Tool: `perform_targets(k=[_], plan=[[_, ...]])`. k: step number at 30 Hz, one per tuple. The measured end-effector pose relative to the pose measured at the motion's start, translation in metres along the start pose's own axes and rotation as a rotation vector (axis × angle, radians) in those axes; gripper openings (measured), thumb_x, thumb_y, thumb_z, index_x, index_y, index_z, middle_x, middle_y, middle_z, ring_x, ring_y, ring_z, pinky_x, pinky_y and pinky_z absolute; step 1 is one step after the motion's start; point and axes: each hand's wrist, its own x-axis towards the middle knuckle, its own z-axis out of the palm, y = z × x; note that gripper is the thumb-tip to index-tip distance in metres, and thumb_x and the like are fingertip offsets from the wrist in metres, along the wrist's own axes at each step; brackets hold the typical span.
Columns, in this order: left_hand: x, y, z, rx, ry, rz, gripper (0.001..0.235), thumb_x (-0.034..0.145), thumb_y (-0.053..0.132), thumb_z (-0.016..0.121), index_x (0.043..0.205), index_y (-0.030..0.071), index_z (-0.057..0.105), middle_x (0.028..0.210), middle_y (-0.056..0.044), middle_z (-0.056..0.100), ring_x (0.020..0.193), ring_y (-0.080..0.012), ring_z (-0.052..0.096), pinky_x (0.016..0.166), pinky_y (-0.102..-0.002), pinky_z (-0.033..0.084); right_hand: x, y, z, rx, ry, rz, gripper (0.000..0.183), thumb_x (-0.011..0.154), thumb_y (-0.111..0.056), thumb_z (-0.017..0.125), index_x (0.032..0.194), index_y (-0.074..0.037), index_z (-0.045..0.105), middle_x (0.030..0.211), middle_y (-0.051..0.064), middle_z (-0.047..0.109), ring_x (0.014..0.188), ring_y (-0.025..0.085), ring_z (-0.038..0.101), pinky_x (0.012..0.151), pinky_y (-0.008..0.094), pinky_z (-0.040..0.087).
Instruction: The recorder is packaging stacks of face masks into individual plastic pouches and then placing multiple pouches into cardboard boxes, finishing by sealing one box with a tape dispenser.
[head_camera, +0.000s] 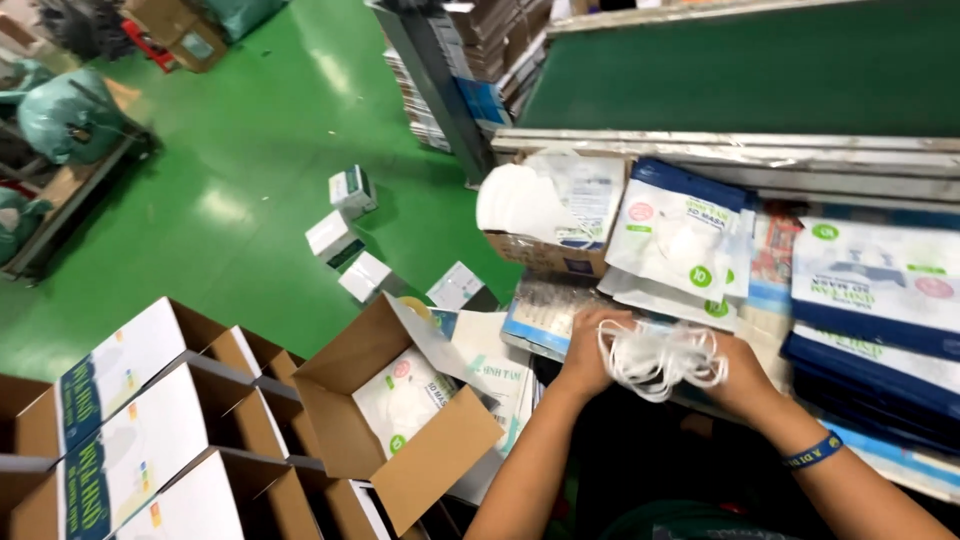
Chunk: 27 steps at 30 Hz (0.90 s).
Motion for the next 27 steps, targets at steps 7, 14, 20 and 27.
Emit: perform_targets(k=[7, 14, 20, 27], plan=[[0.01, 0.026, -0.017, 0.028, -0.033, -0.185, 0.052, 0.073, 0.027, 0.086, 0.118, 0.01, 0.068, 0.137, -0.011, 0.061, 0.139, -0.0397, 0.049, 0.117, -0.047, 0.037, 0.024, -0.118, -0.051, 0.211, -0.122, 0.286, 0.081, 0.062, -0.011, 0.089, 0.136, -0.01, 0.057, 0.118, 0.006, 0.074, 0.106, 0.016, 0.07, 0.093, 0.032, 0.053], [0.01, 0.035, -0.005, -0.057, -0.126, -0.104, 0.048, 0.08, 0.024, 0.081, 0.123, 0.011, 0.065, 0.13, -0.01, 0.067, 0.138, -0.0375, 0.053, 0.119, -0.051, 0.035, 0.002, -0.086, -0.027, 0.291, -0.018, 0.217, 0.073, 0.072, -0.013, 0.083, 0.14, -0.01, 0.059, 0.123, 0.008, 0.073, 0.112, 0.018, 0.069, 0.098, 0.032, 0.052], [0.016, 0.038, -0.022, -0.127, -0.023, -0.077, 0.036, 0.084, 0.023, 0.08, 0.117, 0.013, 0.07, 0.122, -0.009, 0.071, 0.122, -0.0345, 0.064, 0.11, -0.045, 0.045, 0.005, -0.125, -0.058, 0.108, -0.056, 0.214, 0.068, 0.067, -0.019, 0.086, 0.13, -0.007, 0.064, 0.135, 0.01, 0.067, 0.117, 0.022, 0.069, 0.097, 0.034, 0.053], [0.024, 0.051, -0.025, -0.159, -0.08, -0.095, 0.063, 0.07, 0.028, 0.085, 0.123, 0.004, 0.061, 0.121, -0.017, 0.064, 0.117, -0.0411, 0.057, 0.102, -0.049, 0.042, 0.001, -0.105, -0.046, -0.21, -0.039, 0.132, 0.063, 0.06, -0.031, 0.095, 0.116, -0.014, 0.072, 0.134, 0.013, 0.066, 0.117, 0.032, 0.065, 0.096, 0.038, 0.053]])
